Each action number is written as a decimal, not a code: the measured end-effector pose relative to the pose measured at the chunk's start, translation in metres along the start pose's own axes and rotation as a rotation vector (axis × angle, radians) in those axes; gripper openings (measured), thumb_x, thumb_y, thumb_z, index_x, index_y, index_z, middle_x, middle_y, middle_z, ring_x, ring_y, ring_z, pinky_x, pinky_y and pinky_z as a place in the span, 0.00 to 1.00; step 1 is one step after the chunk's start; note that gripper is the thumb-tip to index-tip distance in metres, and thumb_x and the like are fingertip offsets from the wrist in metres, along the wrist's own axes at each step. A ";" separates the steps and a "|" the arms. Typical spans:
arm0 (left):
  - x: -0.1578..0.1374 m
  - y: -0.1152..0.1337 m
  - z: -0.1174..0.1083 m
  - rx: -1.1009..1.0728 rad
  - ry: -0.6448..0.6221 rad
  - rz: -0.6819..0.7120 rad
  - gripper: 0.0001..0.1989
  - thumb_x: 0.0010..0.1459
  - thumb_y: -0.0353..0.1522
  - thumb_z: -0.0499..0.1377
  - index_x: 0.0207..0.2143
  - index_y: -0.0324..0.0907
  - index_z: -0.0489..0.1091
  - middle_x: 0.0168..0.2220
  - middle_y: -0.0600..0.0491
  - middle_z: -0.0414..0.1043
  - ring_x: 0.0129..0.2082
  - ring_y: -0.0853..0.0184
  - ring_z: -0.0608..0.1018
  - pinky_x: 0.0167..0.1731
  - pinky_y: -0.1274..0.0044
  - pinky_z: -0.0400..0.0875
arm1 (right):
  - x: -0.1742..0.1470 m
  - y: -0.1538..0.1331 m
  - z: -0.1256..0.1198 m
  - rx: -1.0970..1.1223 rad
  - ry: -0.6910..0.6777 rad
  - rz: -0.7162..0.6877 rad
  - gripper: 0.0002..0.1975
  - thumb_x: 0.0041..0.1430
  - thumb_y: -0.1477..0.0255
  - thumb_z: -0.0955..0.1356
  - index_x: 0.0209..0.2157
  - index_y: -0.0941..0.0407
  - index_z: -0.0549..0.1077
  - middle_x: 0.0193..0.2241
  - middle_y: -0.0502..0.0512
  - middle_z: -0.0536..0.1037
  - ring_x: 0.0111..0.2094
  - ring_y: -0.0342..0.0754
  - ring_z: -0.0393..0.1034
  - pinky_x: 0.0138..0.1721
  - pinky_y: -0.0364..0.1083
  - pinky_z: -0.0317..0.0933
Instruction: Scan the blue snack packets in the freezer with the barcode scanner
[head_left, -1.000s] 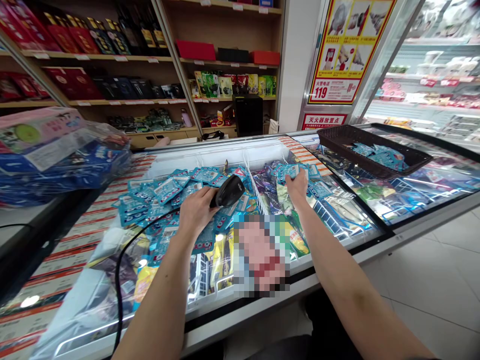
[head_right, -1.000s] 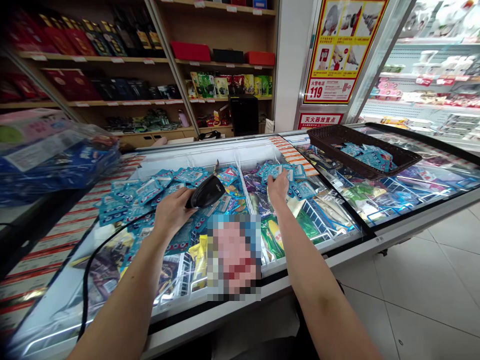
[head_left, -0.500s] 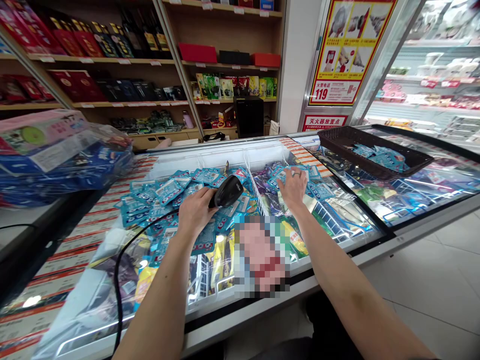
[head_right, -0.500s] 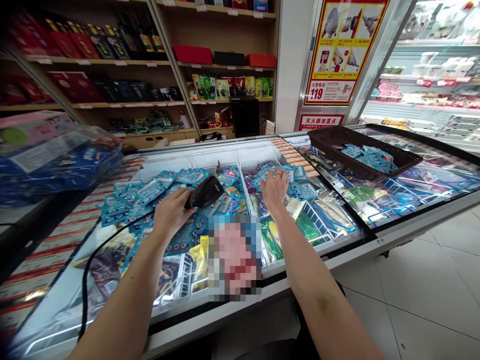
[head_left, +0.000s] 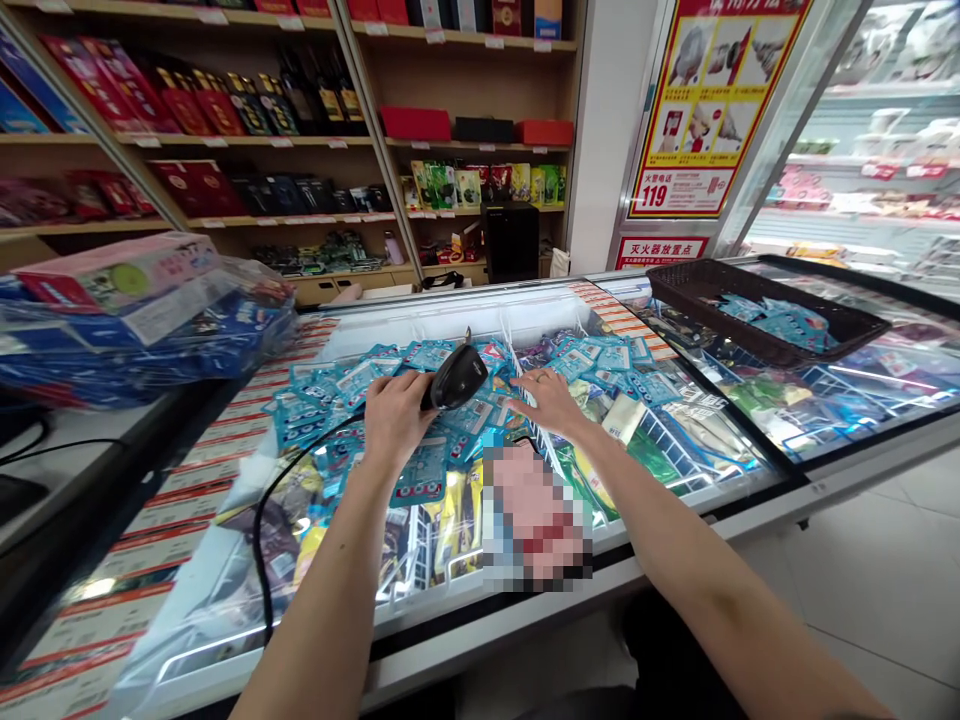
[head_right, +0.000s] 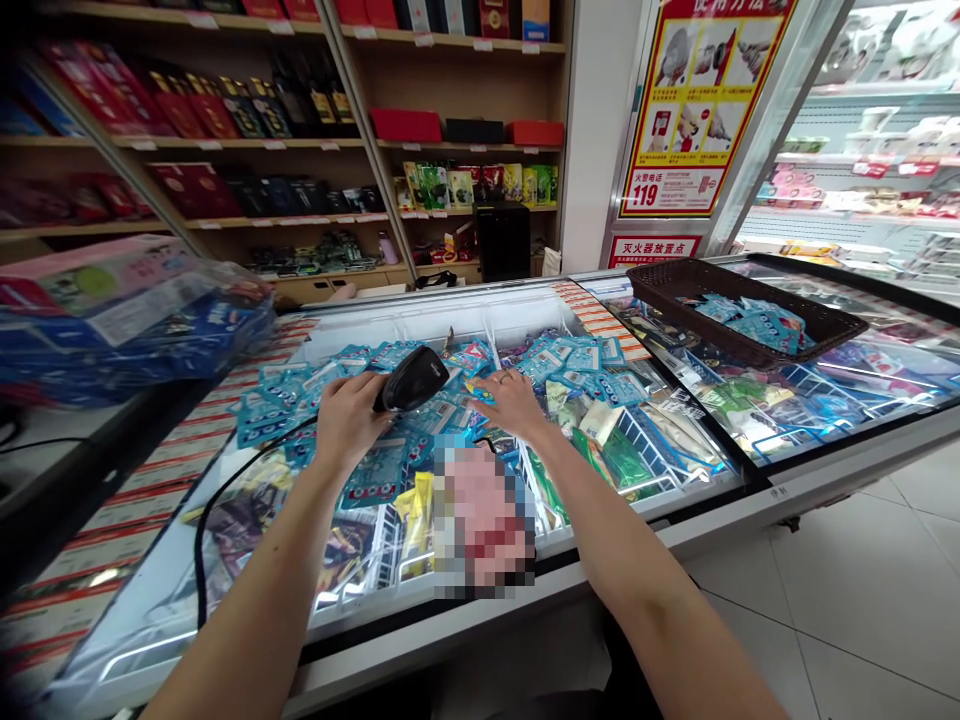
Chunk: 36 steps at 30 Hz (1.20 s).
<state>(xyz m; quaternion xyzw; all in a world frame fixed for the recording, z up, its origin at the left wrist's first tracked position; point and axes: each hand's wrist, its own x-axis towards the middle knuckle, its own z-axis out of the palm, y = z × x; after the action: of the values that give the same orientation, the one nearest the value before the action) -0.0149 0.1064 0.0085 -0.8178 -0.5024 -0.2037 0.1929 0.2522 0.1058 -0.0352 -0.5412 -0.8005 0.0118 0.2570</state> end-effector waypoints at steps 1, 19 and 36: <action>-0.002 -0.001 -0.002 0.013 0.008 -0.001 0.17 0.53 0.33 0.56 0.47 0.45 0.65 0.42 0.49 0.71 0.44 0.57 0.71 0.48 0.66 0.58 | 0.000 -0.002 0.002 0.013 -0.029 -0.008 0.27 0.57 0.49 0.62 0.53 0.46 0.68 0.48 0.56 0.70 0.51 0.54 0.58 0.48 0.52 0.52; -0.019 -0.001 -0.003 -0.011 -0.069 0.019 0.19 0.53 0.33 0.58 0.49 0.46 0.65 0.45 0.47 0.71 0.47 0.56 0.71 0.50 0.65 0.58 | 0.008 -0.003 0.024 0.561 0.166 0.234 0.25 0.52 0.64 0.67 0.51 0.53 0.61 0.28 0.47 0.71 0.29 0.46 0.67 0.35 0.46 0.62; -0.017 0.006 -0.001 -0.029 -0.117 0.057 0.22 0.52 0.33 0.59 0.50 0.44 0.63 0.45 0.46 0.70 0.47 0.55 0.71 0.43 0.68 0.65 | 0.010 0.001 0.031 0.616 0.305 0.253 0.10 0.57 0.65 0.63 0.40 0.53 0.66 0.33 0.50 0.75 0.34 0.46 0.71 0.37 0.48 0.68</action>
<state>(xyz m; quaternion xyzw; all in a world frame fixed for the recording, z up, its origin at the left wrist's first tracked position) -0.0166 0.0908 -0.0003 -0.8450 -0.4863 -0.1573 0.1574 0.2371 0.1231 -0.0580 -0.5286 -0.6388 0.2029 0.5209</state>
